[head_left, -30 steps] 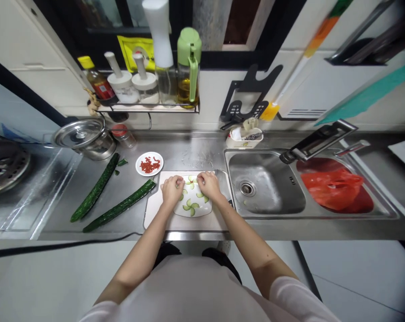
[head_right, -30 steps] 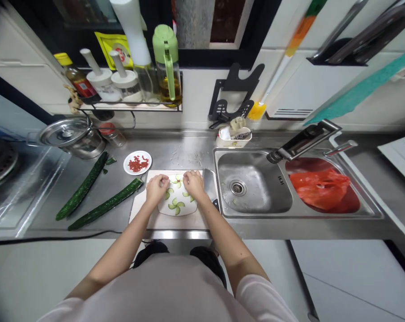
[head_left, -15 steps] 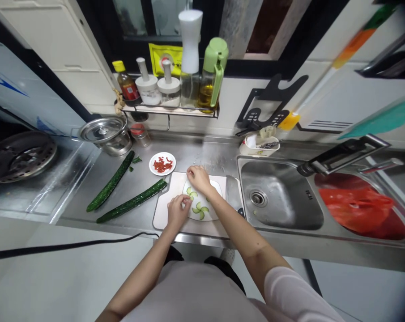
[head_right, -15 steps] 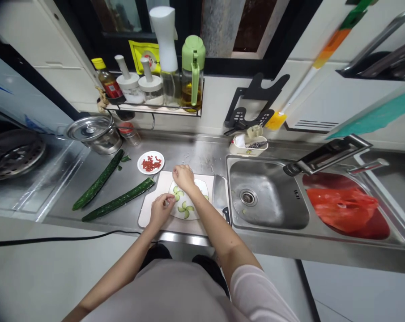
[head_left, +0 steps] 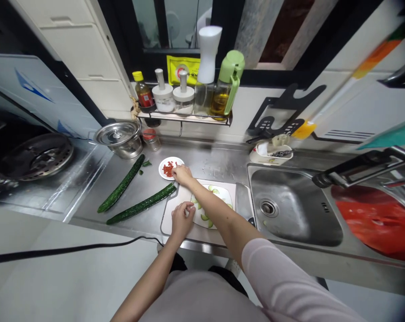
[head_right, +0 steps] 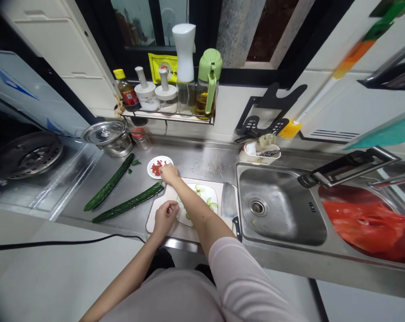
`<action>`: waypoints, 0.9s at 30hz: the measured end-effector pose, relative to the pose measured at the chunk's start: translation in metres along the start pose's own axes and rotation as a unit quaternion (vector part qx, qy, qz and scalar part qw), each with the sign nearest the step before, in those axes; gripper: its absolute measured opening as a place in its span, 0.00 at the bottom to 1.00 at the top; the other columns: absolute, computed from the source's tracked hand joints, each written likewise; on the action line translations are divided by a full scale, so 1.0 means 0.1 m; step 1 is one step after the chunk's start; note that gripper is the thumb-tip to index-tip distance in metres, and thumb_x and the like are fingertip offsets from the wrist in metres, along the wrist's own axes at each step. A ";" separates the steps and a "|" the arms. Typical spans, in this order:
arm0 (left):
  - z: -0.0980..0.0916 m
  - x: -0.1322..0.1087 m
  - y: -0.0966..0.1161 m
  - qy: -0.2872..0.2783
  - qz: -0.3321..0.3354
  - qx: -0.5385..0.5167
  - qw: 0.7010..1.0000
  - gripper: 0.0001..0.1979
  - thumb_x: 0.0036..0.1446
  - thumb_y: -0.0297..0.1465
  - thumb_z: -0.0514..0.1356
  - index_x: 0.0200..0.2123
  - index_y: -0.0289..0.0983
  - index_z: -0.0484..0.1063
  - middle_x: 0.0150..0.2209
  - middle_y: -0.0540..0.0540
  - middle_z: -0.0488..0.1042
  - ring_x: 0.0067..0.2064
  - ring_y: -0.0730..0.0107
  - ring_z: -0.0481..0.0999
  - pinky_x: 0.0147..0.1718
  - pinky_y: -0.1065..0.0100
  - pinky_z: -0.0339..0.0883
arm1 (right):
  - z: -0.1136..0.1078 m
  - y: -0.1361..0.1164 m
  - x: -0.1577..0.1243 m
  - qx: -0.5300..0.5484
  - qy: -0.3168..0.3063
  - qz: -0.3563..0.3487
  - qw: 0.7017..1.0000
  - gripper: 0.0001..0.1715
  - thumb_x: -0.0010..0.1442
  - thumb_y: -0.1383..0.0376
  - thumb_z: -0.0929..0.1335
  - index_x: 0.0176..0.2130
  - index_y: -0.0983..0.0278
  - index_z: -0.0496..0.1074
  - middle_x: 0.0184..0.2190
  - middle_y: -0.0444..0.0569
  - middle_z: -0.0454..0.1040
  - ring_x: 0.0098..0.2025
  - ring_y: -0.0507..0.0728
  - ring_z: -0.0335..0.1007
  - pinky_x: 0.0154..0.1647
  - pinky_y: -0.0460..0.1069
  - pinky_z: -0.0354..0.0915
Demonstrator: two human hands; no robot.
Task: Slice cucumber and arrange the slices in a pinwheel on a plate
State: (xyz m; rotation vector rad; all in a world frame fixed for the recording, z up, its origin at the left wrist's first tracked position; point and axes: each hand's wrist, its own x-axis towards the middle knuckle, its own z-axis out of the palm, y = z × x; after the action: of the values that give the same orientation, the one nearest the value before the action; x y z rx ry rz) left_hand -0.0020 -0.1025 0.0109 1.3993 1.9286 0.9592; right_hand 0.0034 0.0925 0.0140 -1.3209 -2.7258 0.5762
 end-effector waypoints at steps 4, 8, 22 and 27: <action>-0.02 -0.02 -0.04 0.003 -0.017 0.000 1.000 0.08 0.56 0.33 0.57 0.38 0.39 0.74 0.28 0.50 0.72 0.31 0.70 0.69 0.34 0.69 0.60 | 0.04 -0.07 0.14 -0.005 -0.020 0.026 0.999 0.14 0.61 0.66 0.63 0.42 0.63 0.76 0.46 0.56 0.74 0.51 0.62 0.62 0.50 0.53 0.57; -0.06 -0.03 -0.04 0.005 -0.030 -0.003 1.000 0.08 0.55 0.33 0.57 0.38 0.39 0.74 0.28 0.51 0.72 0.31 0.71 0.68 0.34 0.69 0.60 | 0.09 -0.14 0.23 -0.012 -0.027 0.049 0.998 0.15 0.59 0.67 0.64 0.44 0.66 0.75 0.47 0.60 0.74 0.53 0.63 0.62 0.52 0.54 0.56; -0.13 -0.04 -0.10 0.013 -0.060 -0.009 0.998 0.10 0.55 0.35 0.57 0.38 0.40 0.74 0.27 0.51 0.71 0.28 0.73 0.67 0.32 0.70 0.59 | 0.24 -0.11 0.33 0.008 -0.018 0.076 0.997 0.15 0.58 0.67 0.64 0.45 0.64 0.75 0.47 0.58 0.74 0.51 0.61 0.65 0.50 0.52 0.59; -0.13 -0.04 -0.11 0.014 -0.066 -0.009 0.998 0.11 0.55 0.36 0.57 0.39 0.40 0.74 0.27 0.52 0.71 0.26 0.74 0.66 0.30 0.71 0.58 | 0.23 -0.05 0.30 0.025 -0.012 0.086 0.996 0.13 0.58 0.67 0.64 0.42 0.62 0.75 0.44 0.55 0.76 0.50 0.61 0.65 0.48 0.52 0.60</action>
State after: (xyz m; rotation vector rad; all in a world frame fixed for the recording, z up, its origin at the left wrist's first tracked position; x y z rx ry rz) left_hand -0.0170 -0.1117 0.0100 1.2375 2.0001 0.9361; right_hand -0.0239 0.1060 -0.0086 -1.5556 -2.6127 0.6727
